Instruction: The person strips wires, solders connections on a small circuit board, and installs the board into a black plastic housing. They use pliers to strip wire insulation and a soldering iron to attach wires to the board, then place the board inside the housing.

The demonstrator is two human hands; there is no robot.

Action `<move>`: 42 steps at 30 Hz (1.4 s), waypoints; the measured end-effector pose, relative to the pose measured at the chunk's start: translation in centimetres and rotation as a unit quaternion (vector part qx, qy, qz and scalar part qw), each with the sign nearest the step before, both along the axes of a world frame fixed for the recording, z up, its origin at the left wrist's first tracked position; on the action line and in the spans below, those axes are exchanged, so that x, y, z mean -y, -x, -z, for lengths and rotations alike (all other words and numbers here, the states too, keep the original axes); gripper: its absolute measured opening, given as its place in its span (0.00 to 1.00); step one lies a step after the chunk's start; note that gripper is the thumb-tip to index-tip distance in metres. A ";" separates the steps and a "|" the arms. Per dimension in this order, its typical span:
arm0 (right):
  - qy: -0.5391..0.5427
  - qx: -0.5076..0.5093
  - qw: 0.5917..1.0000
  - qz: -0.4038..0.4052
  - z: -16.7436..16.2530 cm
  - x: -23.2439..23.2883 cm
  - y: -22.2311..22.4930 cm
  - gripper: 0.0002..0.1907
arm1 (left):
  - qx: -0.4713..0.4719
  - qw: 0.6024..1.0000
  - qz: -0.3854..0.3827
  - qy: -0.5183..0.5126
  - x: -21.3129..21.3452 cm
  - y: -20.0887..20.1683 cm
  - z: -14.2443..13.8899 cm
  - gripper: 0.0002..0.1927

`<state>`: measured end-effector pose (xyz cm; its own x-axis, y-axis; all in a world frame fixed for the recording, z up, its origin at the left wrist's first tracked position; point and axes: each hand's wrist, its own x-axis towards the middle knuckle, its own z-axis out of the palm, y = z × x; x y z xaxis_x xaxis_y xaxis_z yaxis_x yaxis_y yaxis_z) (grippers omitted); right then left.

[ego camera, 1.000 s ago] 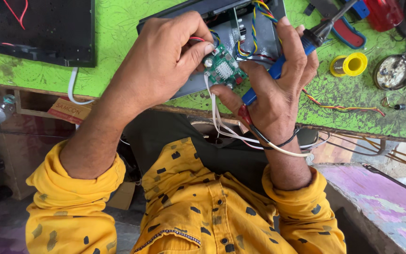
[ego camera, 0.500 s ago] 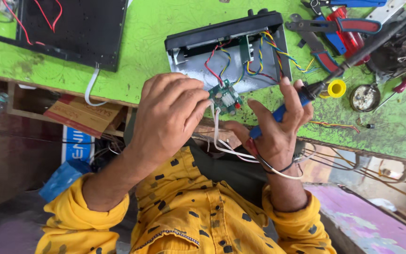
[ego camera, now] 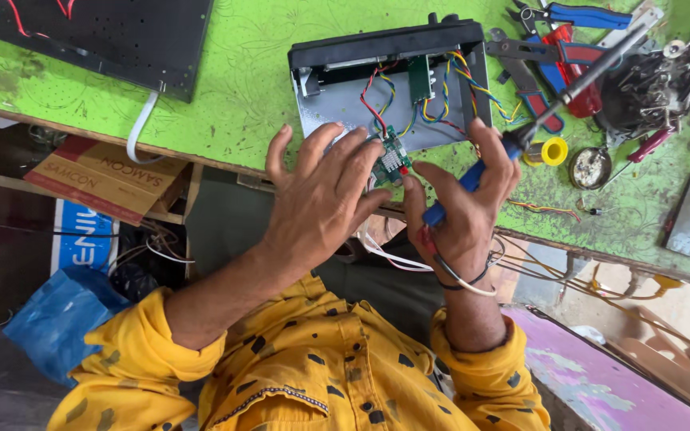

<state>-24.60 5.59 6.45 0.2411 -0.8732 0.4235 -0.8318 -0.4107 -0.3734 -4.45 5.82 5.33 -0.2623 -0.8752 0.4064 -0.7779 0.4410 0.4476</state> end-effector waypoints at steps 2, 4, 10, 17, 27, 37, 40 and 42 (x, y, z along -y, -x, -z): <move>-0.011 -0.008 1.000 0.000 -0.7 0.6 -0.5 0.12 | 0.003 1.000 -0.006 0.000 -0.1 0.2 0.5 0.28; -0.021 -0.017 1.000 -0.006 -1.3 1.1 -1.1 0.12 | 0.003 1.000 -0.011 0.002 -0.3 0.2 1.0 0.27; -0.061 -0.004 0.998 0.002 -2.2 1.6 -2.5 0.10 | -0.002 1.000 -0.016 0.020 -0.5 0.0 1.9 0.25; 0.058 -0.054 0.997 -0.001 -1.3 -0.2 -2.8 0.07 | -0.001 0.999 -0.023 0.037 -0.3 0.1 2.4 0.25; 0.004 -0.017 0.997 0.073 0.2 -3.2 0.9 0.19 | -0.022 0.998 -0.005 0.050 -0.2 -0.1 3.1 0.27; -0.005 -0.014 0.999 0.042 0.3 -1.8 -0.9 0.22 | -0.084 0.995 0.013 0.058 0.1 -0.3 3.0 0.32; 0.035 0.019 0.999 0.033 0.2 -2.0 -0.9 0.18 | -0.125 0.992 0.020 0.020 -0.5 -0.7 3.0 0.32; 0.055 0.033 0.998 0.022 0.2 -2.1 -0.9 0.18 | -0.145 0.989 0.024 -0.007 -0.7 -0.8 2.9 0.31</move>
